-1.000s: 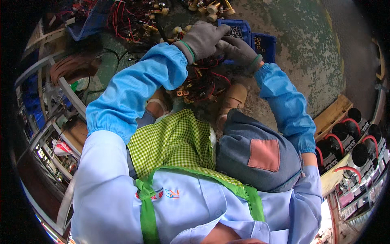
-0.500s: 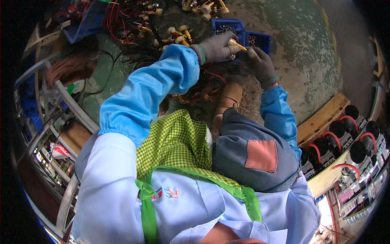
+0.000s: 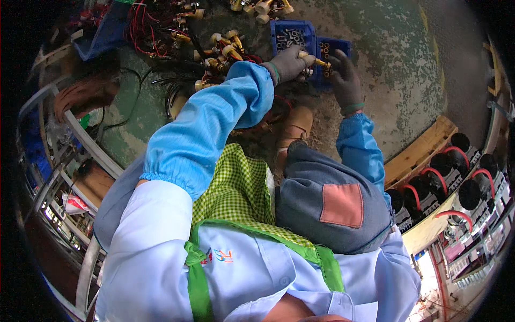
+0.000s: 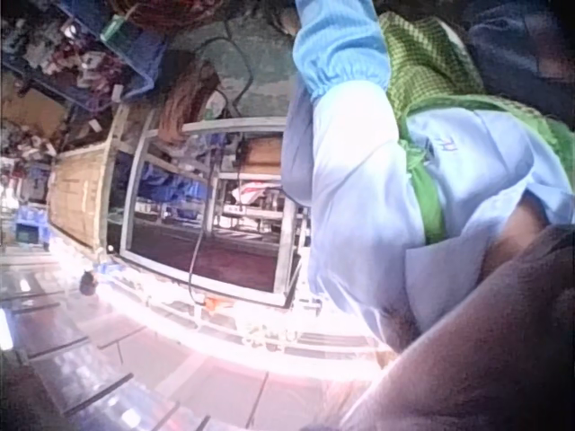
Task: The person assembles wiring harnesses by hand, attaching connectors to wires and securing them.
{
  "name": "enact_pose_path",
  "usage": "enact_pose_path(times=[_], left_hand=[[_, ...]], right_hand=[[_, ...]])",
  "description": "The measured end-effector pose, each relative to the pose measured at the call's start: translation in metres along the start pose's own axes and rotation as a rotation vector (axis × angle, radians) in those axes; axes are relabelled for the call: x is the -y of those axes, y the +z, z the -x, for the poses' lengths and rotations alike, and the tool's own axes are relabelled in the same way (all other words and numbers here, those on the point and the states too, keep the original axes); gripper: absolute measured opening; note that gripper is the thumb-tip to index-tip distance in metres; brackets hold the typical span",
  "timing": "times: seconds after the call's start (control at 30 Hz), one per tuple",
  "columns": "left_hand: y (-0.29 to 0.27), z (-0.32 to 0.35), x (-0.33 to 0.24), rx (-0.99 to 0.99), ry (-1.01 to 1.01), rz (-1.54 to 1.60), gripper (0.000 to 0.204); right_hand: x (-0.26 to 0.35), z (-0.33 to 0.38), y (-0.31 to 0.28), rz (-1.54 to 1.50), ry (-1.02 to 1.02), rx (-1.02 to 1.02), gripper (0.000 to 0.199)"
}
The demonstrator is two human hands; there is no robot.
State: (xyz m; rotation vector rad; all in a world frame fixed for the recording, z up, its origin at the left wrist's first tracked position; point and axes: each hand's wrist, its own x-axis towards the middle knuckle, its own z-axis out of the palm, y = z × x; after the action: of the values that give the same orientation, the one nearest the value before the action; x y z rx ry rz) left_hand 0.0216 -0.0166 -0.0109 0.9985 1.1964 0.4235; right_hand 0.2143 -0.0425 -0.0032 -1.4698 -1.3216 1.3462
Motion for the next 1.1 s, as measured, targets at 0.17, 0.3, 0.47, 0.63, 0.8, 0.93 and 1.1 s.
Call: enact_pose_path(times=[0.17,0.3,0.47,0.63,0.8,0.93,1.1], left_hand=[[-0.01,0.005,-0.008,0.065,-0.046,-0.007,0.044],[-0.01,-0.003,0.005,0.045,0.053,-0.108,0.045],[-0.011,0.003,-0.005,0.041,-0.038,-0.089,0.048],[-0.008,-0.006,0.007,0.039,0.01,-0.159,0.047],[-0.009,0.006,-0.013,0.08,-0.069,-0.07,0.046],[-0.009,0.006,-0.017,0.032,-0.06,-0.031,0.044],[-0.014,-0.002,0.004,0.053,0.003,-0.116,0.043]], right_hand=[[0.045,0.004,-0.002,0.132,-0.144,-0.032,0.051],[0.034,-0.004,0.002,0.347,0.0,-0.047,0.05],[0.035,-0.002,-0.007,0.083,-0.131,-0.093,0.053],[0.021,-0.005,0.003,0.455,-0.083,0.053,0.05],[0.024,-0.007,-0.004,0.368,-0.111,-0.118,0.052],[0.021,-0.004,0.003,0.444,-0.029,0.02,0.047],[0.026,-0.008,0.003,0.305,0.097,-0.02,0.038]])
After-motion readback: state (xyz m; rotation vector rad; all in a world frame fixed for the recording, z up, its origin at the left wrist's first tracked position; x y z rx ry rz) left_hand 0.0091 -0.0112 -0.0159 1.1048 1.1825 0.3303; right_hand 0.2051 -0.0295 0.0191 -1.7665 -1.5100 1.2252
